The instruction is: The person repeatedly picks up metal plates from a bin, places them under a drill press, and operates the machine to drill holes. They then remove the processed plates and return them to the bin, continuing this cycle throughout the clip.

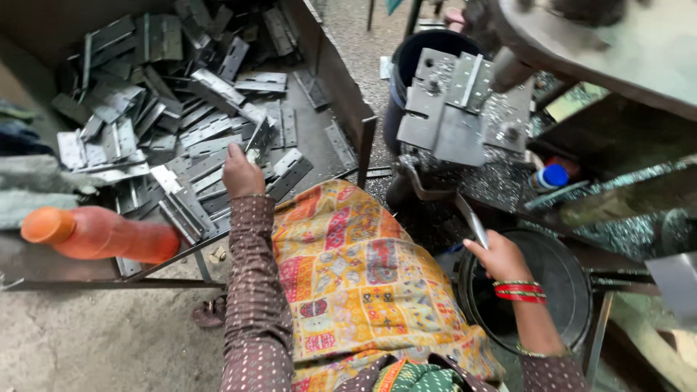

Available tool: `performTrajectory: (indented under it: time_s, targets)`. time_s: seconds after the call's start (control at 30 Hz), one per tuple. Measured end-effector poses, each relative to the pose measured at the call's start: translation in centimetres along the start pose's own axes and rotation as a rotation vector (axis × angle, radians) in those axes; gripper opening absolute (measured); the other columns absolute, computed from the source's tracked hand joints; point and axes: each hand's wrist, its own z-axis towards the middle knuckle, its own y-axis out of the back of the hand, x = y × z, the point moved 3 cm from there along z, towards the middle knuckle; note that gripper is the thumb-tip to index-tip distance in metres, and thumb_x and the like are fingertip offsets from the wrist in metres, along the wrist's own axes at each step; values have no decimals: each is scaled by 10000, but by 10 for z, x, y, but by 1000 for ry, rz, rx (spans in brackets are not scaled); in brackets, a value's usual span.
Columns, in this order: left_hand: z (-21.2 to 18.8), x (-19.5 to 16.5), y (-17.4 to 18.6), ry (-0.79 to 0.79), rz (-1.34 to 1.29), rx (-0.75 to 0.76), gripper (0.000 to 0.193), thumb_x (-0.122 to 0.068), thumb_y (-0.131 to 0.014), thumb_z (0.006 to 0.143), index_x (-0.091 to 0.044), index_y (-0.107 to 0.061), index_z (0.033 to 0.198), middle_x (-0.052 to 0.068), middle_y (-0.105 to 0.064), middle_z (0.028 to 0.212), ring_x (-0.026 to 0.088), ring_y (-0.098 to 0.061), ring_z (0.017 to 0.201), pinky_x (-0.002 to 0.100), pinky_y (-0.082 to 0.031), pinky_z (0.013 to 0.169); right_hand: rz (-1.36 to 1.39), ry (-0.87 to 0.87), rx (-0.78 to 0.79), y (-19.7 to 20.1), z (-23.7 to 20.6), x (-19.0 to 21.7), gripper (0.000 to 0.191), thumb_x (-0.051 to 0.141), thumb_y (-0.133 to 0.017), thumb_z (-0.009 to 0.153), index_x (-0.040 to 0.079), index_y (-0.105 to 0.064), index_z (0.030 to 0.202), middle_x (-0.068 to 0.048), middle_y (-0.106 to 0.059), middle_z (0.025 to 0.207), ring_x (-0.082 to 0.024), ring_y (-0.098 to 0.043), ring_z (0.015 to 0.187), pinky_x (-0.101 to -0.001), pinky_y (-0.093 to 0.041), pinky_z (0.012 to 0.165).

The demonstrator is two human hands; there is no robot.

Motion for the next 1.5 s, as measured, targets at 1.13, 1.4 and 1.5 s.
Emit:
performTrajectory:
  time_s: [1.13, 1.4, 1.5]
  targets:
    - [-159, -336, -77, -799, 77, 151, 226, -148, -551, 936, -42, -726, 1033, 139, -686, 1224, 330, -626, 1199, 581, -428, 1027, -147, -14, 62, 15, 8, 9, 508, 484, -683, 882, -18, -614, 916, -218, -706, 687, -336, -698, 521, -449, -552, 536]
    - [-154, -336, -67, -783, 65, 80, 219, -159, -568, 904, -51, -735, 995, 121, -694, 1192, 318, -619, 1235, 576, -407, 1132, -284, 175, -300, -79, 20, -63, 507, 500, -649, 938, 3, -609, 1027, -289, -692, 825, -477, -690, 806, -545, -551, 701]
    - [-154, -332, -69, -774, 37, 125, 226, -159, -564, 929, -41, -737, 1013, 123, -695, 1196, 322, -613, 1247, 582, -405, 1111, -210, 175, -206, -69, 25, -59, 490, 472, -677, 892, 14, -627, 1056, -299, -687, 853, -494, -670, 845, -559, -539, 723]
